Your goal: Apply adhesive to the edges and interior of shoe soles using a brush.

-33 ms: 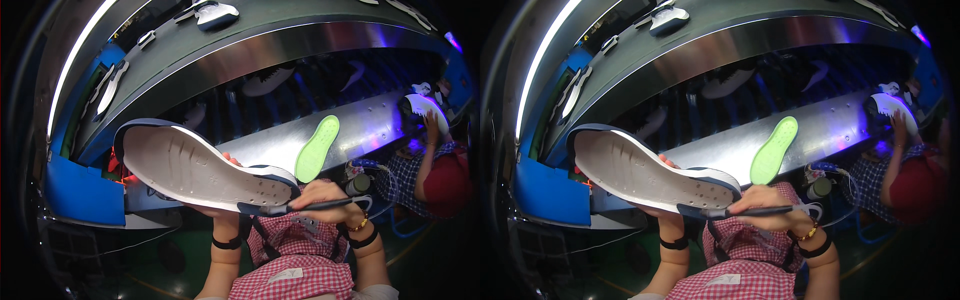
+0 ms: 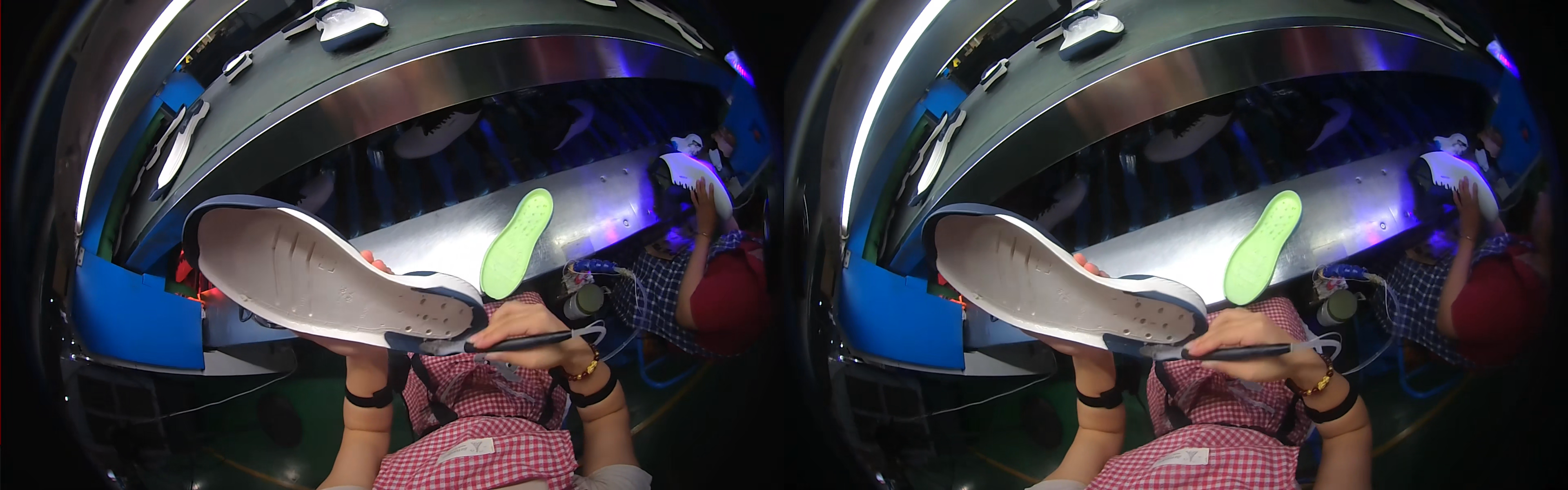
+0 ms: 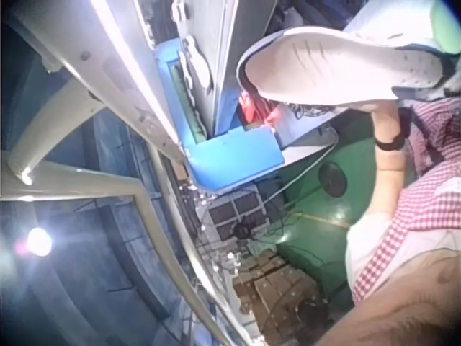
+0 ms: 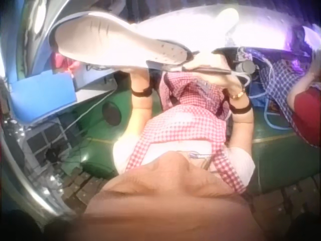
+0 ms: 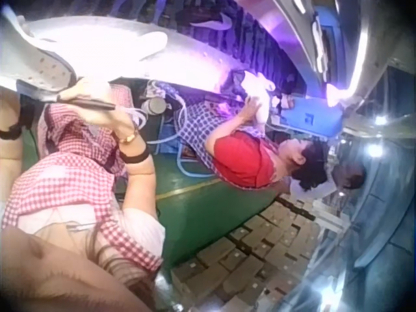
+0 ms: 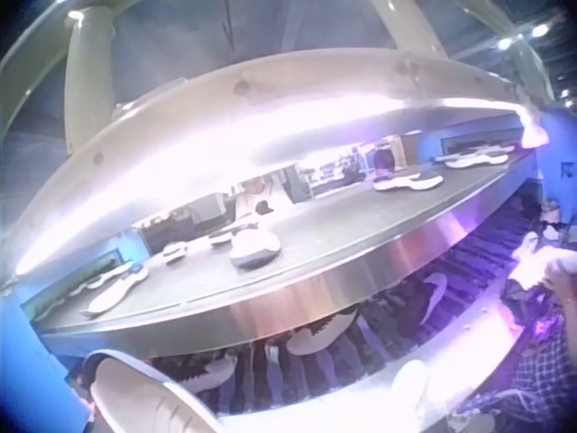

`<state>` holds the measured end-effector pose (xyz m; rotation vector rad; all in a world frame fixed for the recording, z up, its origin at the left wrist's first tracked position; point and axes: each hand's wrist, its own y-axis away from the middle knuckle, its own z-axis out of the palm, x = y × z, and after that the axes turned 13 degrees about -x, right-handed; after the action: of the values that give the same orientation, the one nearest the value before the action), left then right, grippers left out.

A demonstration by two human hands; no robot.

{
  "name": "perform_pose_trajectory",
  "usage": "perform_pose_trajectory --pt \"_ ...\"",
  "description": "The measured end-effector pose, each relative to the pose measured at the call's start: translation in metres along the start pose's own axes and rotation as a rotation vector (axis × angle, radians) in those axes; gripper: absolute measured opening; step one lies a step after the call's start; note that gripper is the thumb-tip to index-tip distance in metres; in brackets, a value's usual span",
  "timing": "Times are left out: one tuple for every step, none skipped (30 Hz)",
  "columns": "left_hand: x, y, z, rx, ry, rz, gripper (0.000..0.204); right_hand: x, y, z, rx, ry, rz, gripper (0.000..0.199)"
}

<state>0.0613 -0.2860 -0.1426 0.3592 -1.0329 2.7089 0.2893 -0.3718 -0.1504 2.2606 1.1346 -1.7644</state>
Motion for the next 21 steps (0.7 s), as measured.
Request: perform_pose_trajectory --pt "0.003 0.003 -0.006 -0.016 -0.051 -0.007 0.082 -0.003 0.002 -0.002 -0.04 -0.062 0.013 0.025" --pt "0.005 0.002 -0.008 -0.014 -0.047 -0.008 0.082 -0.002 0.003 -0.007 -0.039 -0.061 0.018 0.025" --pt "0.006 0.002 -0.008 0.007 -0.06 -0.008 0.082 -0.002 0.005 -0.012 -0.082 -0.191 -0.016 0.025" --pt "0.006 0.001 -0.007 0.027 -0.074 -0.008 0.081 -0.003 0.006 -0.015 -0.124 -0.322 -0.05 0.025" --pt "0.006 -0.001 -0.005 0.005 0.02 -0.026 0.083 -0.004 0.007 -0.012 0.004 -0.358 0.011 0.024" --pt "0.004 -0.002 -0.006 0.003 0.026 -0.026 0.083 -0.003 0.009 -0.011 0.122 -0.28 0.159 0.023" --pt "0.002 -0.003 -0.006 0.055 -0.034 -0.005 0.084 0.002 0.01 -0.01 0.138 -0.252 0.165 0.023" --pt "0.001 -0.004 -0.006 0.106 -0.094 0.016 0.085 0.006 0.01 -0.008 0.155 -0.222 0.17 0.023" --pt "0.002 -0.003 -0.007 0.105 -0.09 0.018 0.085 0.007 0.01 -0.004 0.108 -0.161 0.177 0.023" --pt "0.003 -0.001 -0.008 0.104 -0.126 0.022 0.086 0.006 0.009 -0.002 0.063 -0.1 0.183 0.023" --pt "0.003 0.0 -0.009 0.103 -0.161 0.026 0.087 0.004 0.008 -0.005 0.014 -0.082 0.134 0.023" --pt "0.002 0.002 -0.011 0.1 -0.151 0.024 0.087 0.005 0.011 -0.006 0.018 -0.074 0.14 0.023" --pt "0.0 0.004 -0.013 0.091 -0.112 0.012 0.086 0.008 0.014 -0.008 -0.015 -0.313 0.111 0.023" --pt "-0.001 0.005 -0.014 0.079 -0.071 0.0 0.086 0.008 0.018 -0.011 -0.045 -0.548 0.08 0.023" --pt "-0.004 0.002 -0.013 0.109 -0.068 -0.018 0.086 0.005 0.018 -0.012 0.019 -0.558 0.108 0.022" --pt "-0.007 -0.001 -0.014 0.094 -0.037 -0.026 0.086 0.011 0.019 -0.009 0.129 -0.44 0.146 0.022" --pt "-0.01 -0.002 -0.015 0.106 -0.101 -0.009 0.085 0.016 0.021 -0.008 0.161 -0.397 0.157 0.022" --pt "-0.012 -0.001 -0.02 0.121 -0.163 0.009 0.084 0.022 0.021 -0.005 0.191 -0.352 0.171 0.023" --pt "-0.009 -0.002 -0.018 0.198 -0.202 0.068 0.084 0.024 0.019 -0.003 0.179 -0.277 0.187 0.023" --pt "-0.012 -0.008 -0.018 0.25 -0.184 0.092 0.085 0.026 0.022 -0.003 0.19 -0.184 0.219 0.023" --pt "-0.014 -0.01 -0.017 0.334 -0.229 0.1 0.086 0.031 0.024 -0.001 0.209 -0.204 0.22 0.023"
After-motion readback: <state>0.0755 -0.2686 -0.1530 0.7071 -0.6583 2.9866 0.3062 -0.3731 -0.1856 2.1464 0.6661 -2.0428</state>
